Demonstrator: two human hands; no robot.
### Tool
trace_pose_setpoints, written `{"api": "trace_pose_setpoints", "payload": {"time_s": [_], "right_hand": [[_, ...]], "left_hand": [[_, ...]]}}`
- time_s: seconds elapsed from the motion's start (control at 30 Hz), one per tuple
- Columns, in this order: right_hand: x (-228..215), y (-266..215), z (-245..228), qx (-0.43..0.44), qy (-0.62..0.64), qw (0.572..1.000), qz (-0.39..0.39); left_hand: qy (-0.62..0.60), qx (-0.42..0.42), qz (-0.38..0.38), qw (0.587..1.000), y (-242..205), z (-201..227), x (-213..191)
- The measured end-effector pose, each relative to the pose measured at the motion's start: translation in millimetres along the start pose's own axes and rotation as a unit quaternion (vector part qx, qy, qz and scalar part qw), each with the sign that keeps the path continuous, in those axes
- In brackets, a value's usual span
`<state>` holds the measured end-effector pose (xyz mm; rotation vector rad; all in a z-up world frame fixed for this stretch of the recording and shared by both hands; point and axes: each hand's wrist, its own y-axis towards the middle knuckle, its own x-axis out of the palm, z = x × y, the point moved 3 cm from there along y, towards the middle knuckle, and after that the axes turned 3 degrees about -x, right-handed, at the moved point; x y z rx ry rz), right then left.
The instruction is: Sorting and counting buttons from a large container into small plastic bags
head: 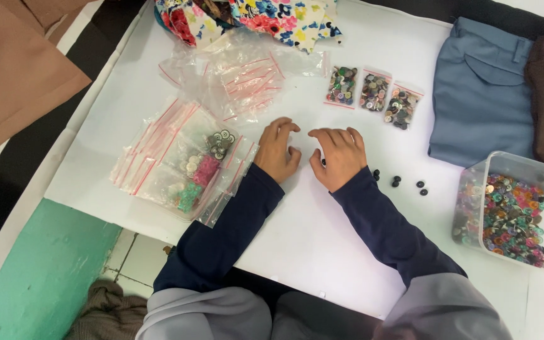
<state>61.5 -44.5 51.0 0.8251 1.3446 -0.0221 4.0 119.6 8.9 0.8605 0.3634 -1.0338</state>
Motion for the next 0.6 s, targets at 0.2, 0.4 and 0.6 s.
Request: {"api": "trace_pose_setpoints", "payload": {"time_s": [0.2, 0.4, 0.6], "right_hand": [[40, 94, -27, 0.013, 0.177, 0.968, -0.179], [119, 149, -40, -0.023, 0.024, 0.95, -0.309], [182, 125, -9, -0.103, 0.037, 0.952, -0.285]], "left_hand": [[0.177, -0.084, 0.111, 0.974, 13, -25, -10], [0.307, -0.178, 0.147, 0.923, 11, -56, 14], [0.293, -0.14, 0.089, 0.942, 6, -72, 26]]}}
